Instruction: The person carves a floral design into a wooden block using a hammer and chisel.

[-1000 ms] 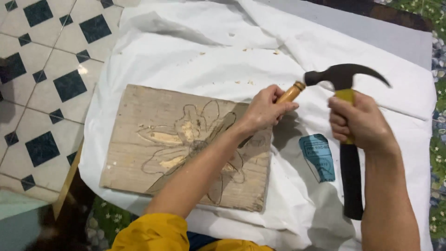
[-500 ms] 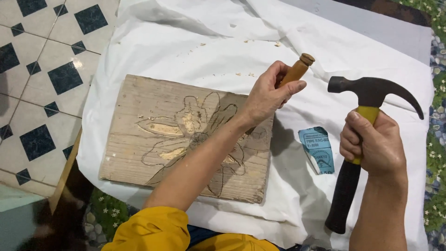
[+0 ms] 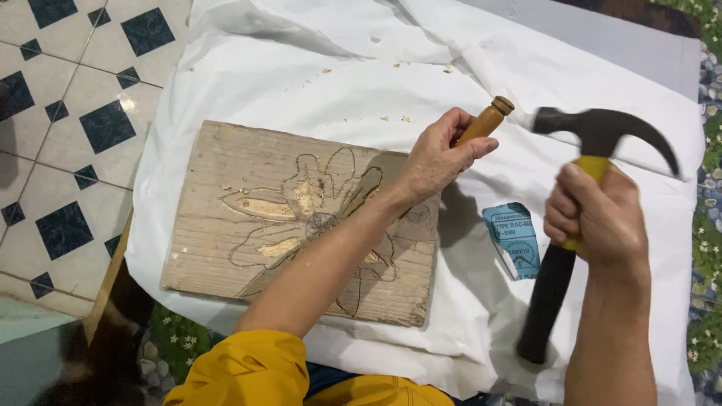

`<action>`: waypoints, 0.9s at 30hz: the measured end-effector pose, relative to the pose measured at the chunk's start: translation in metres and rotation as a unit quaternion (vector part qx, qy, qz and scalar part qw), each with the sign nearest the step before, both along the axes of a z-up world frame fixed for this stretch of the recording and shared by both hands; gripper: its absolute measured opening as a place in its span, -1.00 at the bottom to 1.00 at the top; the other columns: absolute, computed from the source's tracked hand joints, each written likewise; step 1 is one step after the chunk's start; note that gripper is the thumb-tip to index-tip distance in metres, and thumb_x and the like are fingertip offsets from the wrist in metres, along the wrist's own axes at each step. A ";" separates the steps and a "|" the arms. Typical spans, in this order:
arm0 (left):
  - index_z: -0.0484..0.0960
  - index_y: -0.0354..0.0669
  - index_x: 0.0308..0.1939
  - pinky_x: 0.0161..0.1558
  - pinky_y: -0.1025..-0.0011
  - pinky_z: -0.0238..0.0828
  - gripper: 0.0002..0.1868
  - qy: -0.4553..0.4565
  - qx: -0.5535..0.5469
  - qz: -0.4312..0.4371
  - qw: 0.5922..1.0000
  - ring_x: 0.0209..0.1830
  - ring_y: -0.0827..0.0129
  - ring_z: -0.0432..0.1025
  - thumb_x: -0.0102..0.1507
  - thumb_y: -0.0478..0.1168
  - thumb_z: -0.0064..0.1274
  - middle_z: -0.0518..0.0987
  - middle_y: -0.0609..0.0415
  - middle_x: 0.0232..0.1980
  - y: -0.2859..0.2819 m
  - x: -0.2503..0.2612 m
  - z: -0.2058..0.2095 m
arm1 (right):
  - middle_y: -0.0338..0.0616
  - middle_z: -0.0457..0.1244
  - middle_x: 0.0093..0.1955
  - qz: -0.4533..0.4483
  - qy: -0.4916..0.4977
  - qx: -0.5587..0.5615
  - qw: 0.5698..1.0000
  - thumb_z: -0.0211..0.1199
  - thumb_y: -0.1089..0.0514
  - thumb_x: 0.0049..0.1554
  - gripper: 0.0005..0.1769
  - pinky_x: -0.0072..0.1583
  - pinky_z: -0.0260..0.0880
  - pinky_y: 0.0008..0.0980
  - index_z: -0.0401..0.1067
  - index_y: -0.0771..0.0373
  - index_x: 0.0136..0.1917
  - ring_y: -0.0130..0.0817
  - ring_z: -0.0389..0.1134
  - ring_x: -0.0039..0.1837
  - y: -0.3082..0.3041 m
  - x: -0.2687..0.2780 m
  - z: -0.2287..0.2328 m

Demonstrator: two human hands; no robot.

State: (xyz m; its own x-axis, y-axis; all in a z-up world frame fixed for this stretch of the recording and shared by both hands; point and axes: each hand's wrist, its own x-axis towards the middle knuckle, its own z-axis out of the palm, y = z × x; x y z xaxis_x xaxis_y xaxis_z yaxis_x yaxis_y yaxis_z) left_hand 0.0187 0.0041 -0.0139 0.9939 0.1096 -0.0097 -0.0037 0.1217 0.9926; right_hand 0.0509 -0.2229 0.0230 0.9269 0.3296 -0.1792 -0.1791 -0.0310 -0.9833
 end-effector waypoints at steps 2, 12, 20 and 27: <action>0.43 -0.24 -0.10 -0.46 0.61 0.31 -0.63 -0.013 -0.007 -0.005 1.000 -0.49 0.55 0.29 0.18 -0.07 0.12 0.39 0.16 -0.35 0.000 0.003 -0.003 | -0.34 0.03 -0.48 0.030 0.036 -0.032 0.998 0.09 0.17 0.38 -0.87 -0.56 -0.03 -0.55 0.26 0.22 -0.02 -0.60 -0.01 -0.54 0.001 0.009 -0.006; 0.45 -0.28 -0.11 -0.46 0.52 0.38 -0.59 0.044 0.025 -0.010 0.999 -0.51 0.43 0.36 0.14 -0.06 0.13 0.46 0.06 -0.36 -0.003 0.009 -0.008 | -0.28 0.02 -0.46 0.056 0.015 -0.131 0.990 0.06 0.18 0.42 -0.81 -0.55 -0.07 -0.48 0.27 0.28 -0.05 -0.53 -0.04 -0.52 0.009 0.045 0.015; 0.52 -0.34 -0.09 -0.53 0.57 0.27 -0.63 0.087 0.033 -0.012 0.996 -0.58 0.48 0.34 0.12 -0.19 0.19 0.53 0.07 -0.44 -0.003 0.006 -0.009 | -0.38 0.00 -0.44 0.020 0.070 -0.148 0.986 0.05 0.17 0.44 -0.81 -0.52 -0.02 -0.46 0.22 0.11 -0.07 -0.52 -0.01 -0.50 0.009 0.050 0.004; 0.49 -0.34 -0.06 -0.56 0.61 0.26 -0.61 0.123 0.043 -0.029 0.991 -0.60 0.50 0.34 0.12 -0.20 0.19 0.52 0.07 -0.44 0.000 0.015 -0.013 | -0.30 0.02 -0.46 0.065 0.074 -0.137 0.986 0.06 0.19 0.41 -0.83 -0.53 -0.04 -0.48 0.23 0.22 -0.06 -0.50 -0.01 -0.51 0.013 0.050 0.001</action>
State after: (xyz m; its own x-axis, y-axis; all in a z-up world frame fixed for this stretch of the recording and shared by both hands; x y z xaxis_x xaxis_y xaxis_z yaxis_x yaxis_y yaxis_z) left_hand 0.0336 0.0036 -0.0265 0.9674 0.0639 -0.2451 0.2437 0.0295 0.9694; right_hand 0.1005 -0.2097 0.0241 0.8374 0.3649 -0.4070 -0.2961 -0.3231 -0.8988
